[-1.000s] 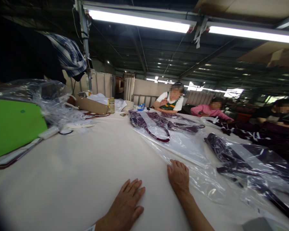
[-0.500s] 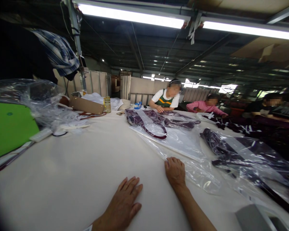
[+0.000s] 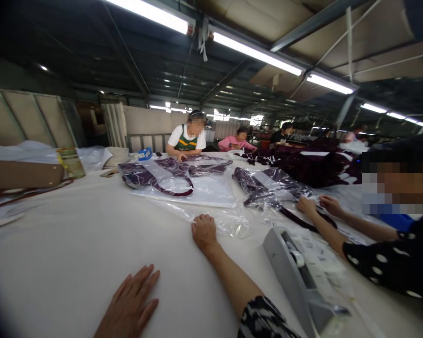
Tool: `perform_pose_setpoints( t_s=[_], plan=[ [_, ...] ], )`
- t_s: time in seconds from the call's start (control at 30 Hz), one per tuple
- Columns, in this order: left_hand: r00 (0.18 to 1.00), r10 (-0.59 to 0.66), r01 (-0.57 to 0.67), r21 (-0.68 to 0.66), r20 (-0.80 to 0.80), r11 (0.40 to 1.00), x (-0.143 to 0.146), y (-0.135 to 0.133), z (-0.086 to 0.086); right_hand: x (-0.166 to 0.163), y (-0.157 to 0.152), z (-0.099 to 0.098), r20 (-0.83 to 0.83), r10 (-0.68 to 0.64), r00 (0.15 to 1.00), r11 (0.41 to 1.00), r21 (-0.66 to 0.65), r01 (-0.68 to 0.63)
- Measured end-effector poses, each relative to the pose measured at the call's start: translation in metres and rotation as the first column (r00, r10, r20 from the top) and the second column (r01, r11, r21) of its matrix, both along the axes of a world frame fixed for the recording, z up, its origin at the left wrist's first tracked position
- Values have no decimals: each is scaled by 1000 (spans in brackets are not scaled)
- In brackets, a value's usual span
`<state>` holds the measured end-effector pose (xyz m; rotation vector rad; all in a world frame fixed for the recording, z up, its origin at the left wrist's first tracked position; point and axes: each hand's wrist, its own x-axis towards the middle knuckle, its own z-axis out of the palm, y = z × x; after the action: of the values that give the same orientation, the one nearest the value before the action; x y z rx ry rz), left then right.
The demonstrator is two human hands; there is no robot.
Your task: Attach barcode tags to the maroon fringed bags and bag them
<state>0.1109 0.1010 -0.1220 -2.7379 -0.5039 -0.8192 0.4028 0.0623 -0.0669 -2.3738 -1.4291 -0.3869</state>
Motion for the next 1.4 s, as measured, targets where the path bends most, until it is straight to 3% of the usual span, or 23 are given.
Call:
perform_pose_setpoints(
  t_s=[0.43,1.13,1.4],
  plan=[
    [998,-3,-8,155,68,988,3,-2,8,-1,0,0,-7,0,1000,1000,5,0],
    [999,46,-46,0,-20,999,1,-5,2,-1,0,-1,-13,13,1000,1000,12,-13],
    [999,34,-34,1,-1,999,1,-6,4,-1,0,-1,-11,3,1000,1000,1,-3]
  ],
)
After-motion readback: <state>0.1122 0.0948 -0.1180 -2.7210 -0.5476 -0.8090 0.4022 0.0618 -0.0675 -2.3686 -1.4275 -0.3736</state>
